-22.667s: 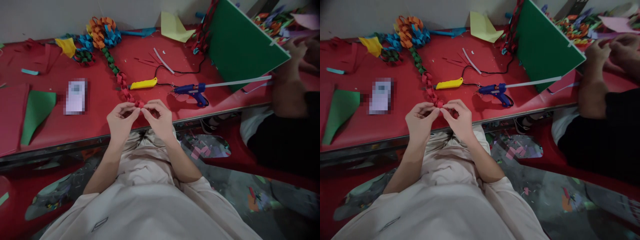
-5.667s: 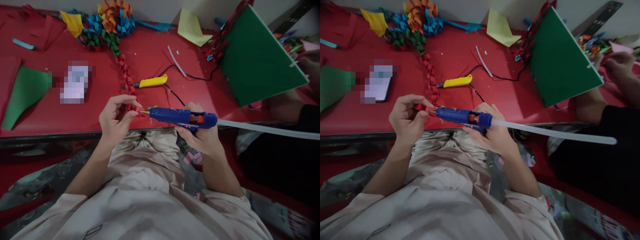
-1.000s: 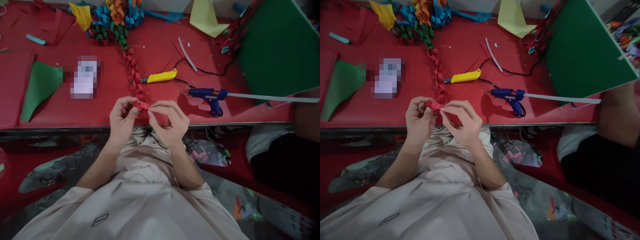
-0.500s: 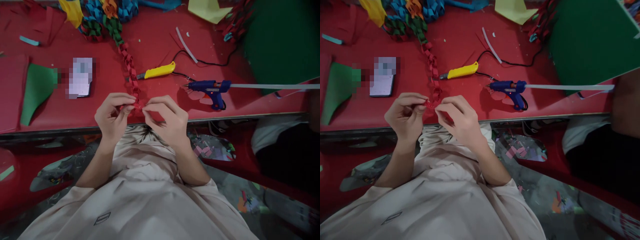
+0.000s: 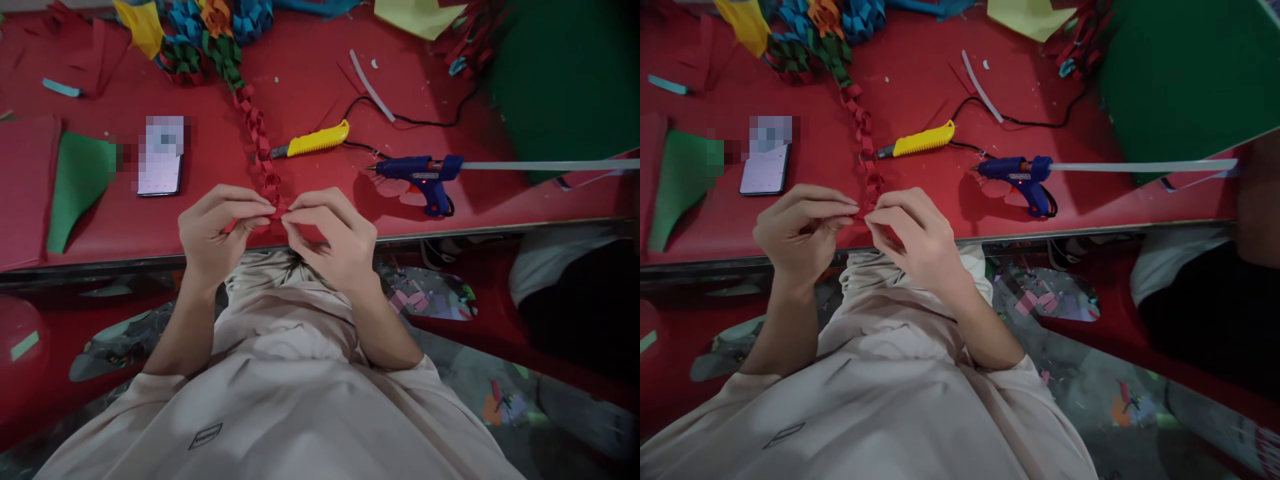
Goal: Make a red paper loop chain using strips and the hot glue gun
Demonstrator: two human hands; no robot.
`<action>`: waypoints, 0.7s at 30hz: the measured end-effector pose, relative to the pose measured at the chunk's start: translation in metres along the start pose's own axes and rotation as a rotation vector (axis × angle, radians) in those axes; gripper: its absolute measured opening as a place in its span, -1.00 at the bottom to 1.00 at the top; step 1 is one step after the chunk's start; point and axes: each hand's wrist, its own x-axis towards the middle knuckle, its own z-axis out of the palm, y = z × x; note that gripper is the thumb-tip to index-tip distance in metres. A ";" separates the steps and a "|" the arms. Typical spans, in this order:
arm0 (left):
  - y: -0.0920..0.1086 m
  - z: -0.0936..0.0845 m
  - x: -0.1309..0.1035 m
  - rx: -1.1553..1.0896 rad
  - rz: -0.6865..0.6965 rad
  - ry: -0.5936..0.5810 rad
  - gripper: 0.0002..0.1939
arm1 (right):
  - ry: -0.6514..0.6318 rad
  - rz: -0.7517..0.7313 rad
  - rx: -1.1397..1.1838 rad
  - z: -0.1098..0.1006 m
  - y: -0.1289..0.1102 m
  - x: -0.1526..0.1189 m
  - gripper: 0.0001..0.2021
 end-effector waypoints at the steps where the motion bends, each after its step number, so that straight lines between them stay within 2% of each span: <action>1: 0.000 -0.001 0.000 0.012 0.006 -0.010 -0.79 | 0.001 -0.009 0.003 0.000 0.000 0.000 -0.86; 9: 0.001 -0.009 0.003 0.007 -0.008 -0.109 -0.85 | -0.014 -0.060 -0.004 0.001 0.004 -0.003 -0.83; 12: 0.002 -0.012 0.004 -0.093 -0.126 -0.156 -0.90 | -0.051 -0.098 -0.009 0.000 0.006 -0.006 -0.83; 15: 0.003 -0.014 0.004 -0.269 -0.299 -0.250 -0.80 | -0.109 -0.152 -0.011 -0.003 0.010 -0.007 -0.82; 18: 0.002 -0.013 0.004 -0.378 -0.371 -0.322 -0.72 | -0.138 -0.192 0.018 -0.007 0.013 -0.006 -0.80; 21: 0.002 -0.004 0.000 -0.398 -0.406 -0.234 -0.70 | -0.065 -0.118 0.042 -0.009 0.010 -0.005 -0.81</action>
